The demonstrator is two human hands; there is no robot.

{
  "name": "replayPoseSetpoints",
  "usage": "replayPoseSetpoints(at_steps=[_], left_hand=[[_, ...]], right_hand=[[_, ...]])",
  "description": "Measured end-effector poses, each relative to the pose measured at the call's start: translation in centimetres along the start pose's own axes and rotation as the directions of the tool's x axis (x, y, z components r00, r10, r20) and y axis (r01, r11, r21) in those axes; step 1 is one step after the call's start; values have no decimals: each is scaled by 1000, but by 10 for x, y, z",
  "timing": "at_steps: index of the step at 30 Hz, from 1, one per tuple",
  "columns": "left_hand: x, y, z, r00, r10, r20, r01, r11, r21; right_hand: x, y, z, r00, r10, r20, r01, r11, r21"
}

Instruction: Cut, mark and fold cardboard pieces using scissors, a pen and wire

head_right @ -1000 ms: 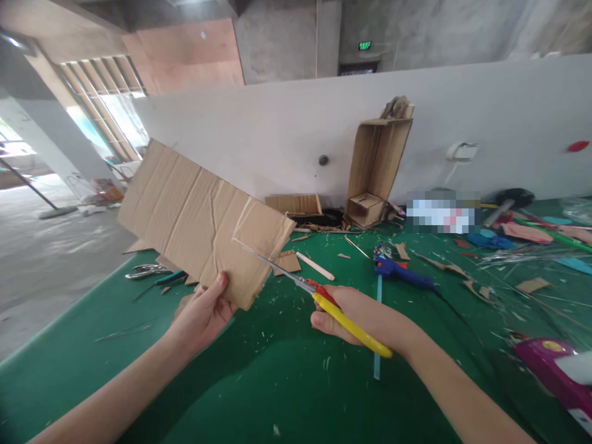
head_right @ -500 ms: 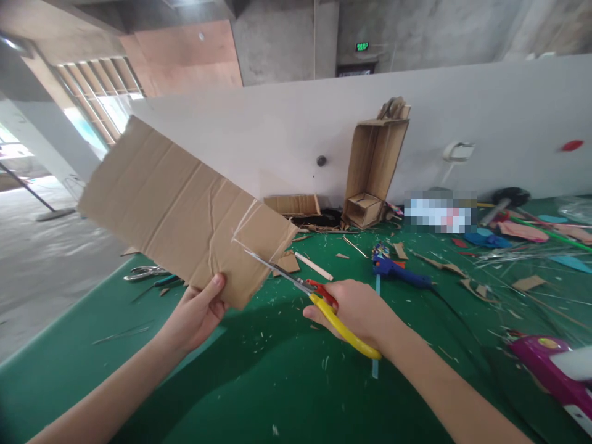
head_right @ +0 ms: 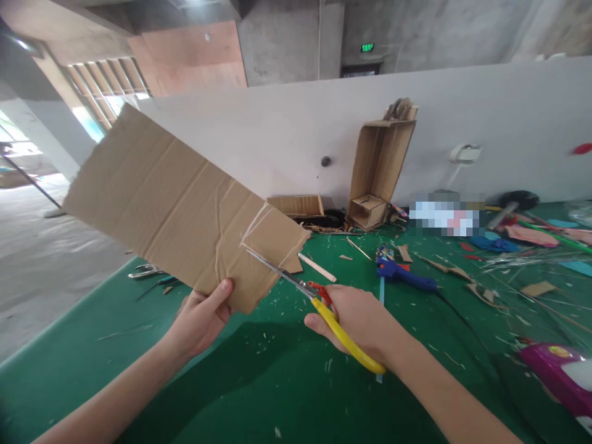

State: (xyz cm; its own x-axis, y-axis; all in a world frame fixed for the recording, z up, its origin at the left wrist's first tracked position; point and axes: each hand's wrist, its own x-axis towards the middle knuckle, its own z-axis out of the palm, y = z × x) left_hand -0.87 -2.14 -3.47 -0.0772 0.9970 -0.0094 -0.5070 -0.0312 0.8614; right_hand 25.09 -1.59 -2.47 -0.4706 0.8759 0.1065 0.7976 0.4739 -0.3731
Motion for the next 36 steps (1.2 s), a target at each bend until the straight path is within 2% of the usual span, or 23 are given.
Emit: replayPoseSetpoints(at_steps=[4, 13, 16, 23, 30, 36], left_hand=[[0, 2, 0, 1000, -1, 6, 1, 1000, 18], [-1, -3, 0, 999, -9, 44, 9, 1000, 12], [-3, -3, 1, 999, -24, 47, 24, 1000, 11], [-3, -3, 1, 999, -35, 25, 34, 999, 12], [1, -2, -1, 997, -82, 4, 82, 996, -40], [3, 1, 1, 993, -83, -84, 72, 989, -126]], right_hand=[[2, 0, 5, 999, 42, -24, -42, 999, -18], [2, -1, 4, 1000, -29, -5, 29, 1000, 10], [2, -2, 4, 1000, -13, -19, 13, 1000, -2], [2, 0, 10, 997, -8, -72, 5, 999, -37], [6, -5, 11, 999, 16, -35, -21, 991, -129], [7, -12, 11, 997, 45, -56, -46, 999, -16]])
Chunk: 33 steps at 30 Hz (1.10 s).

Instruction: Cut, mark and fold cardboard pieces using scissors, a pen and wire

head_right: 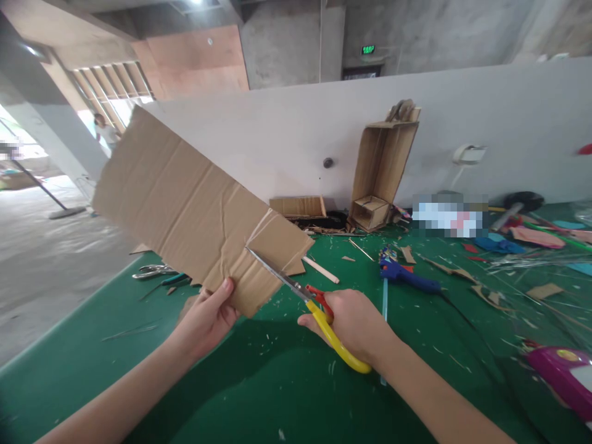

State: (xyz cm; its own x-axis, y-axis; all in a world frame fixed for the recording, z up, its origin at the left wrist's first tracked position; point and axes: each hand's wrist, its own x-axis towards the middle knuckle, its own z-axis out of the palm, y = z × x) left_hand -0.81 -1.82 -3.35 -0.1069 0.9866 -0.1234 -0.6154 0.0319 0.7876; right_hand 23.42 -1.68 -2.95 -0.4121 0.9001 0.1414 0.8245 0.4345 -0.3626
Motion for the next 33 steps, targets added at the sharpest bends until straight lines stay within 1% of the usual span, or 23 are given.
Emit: replayPoseSetpoints(at_steps=[2, 5, 8, 11, 13, 16, 18, 20, 22, 25, 27, 28, 29, 30, 31, 33], left_hand=[[1, 0, 1, 999, 12, -41, -13, 1000, -23], [0, -1, 3, 998, 15, -59, -18, 999, -34], [0, -1, 4, 997, 24, -67, -25, 999, -23], [2, 0, 3, 994, 47, -99, -49, 999, -16], [4, 1, 1, 994, 82, -79, -83, 996, -16], [6, 3, -3, 991, 130, 18, -130, 991, -14], [6, 3, -4, 987, 144, 71, -143, 990, -9], [5, 3, -3, 983, 166, 82, -166, 986, -7], [5, 4, -1, 979, 194, 63, -194, 981, -4], [11, 14, 0, 970, 242, -25, -242, 970, -15], [20, 27, -2, 947, 298, -116, -304, 952, -34], [25, 35, -4, 929, 334, -157, -344, 938, -41], [29, 42, -6, 917, 359, -175, -371, 928, -42], [32, 48, -8, 910, 373, -181, -384, 923, -26], [34, 53, -10, 908, 386, -167, -390, 921, 9], [33, 60, -13, 930, 350, -111, -339, 935, 106]], right_hand=[[0, 1, 1, 1000, 7, -3, -6, 999, 48], [1, 5, 1, 999, -36, 8, 35, 995, 97], [1, 9, -2, 997, -78, 14, 76, 992, 97], [-1, 9, -6, 996, -83, 33, 80, 992, 98], [-2, 9, -8, 993, -102, 51, 97, 990, 103], [-4, 7, -11, 990, -129, 61, 123, 988, 94], [-4, 5, -12, 990, -122, 76, 115, 989, 93], [-5, 2, -13, 989, -110, 98, 99, 989, 107], [-5, -1, -14, 988, -99, 117, 84, 988, 128], [-7, -3, -15, 986, -76, 148, 50, 983, 174], [-7, 0, -15, 984, -70, 164, 35, 978, 207], [-7, 1, -15, 984, -71, 165, 34, 975, 220], [-7, 3, -16, 985, -73, 158, 35, 973, 230], [-6, 5, -15, 987, -73, 146, 37, 971, 237], [-5, 7, -15, 989, -71, 128, 37, 968, 248], [-3, 12, -12, 996, -46, 75, 22, 955, 297]])
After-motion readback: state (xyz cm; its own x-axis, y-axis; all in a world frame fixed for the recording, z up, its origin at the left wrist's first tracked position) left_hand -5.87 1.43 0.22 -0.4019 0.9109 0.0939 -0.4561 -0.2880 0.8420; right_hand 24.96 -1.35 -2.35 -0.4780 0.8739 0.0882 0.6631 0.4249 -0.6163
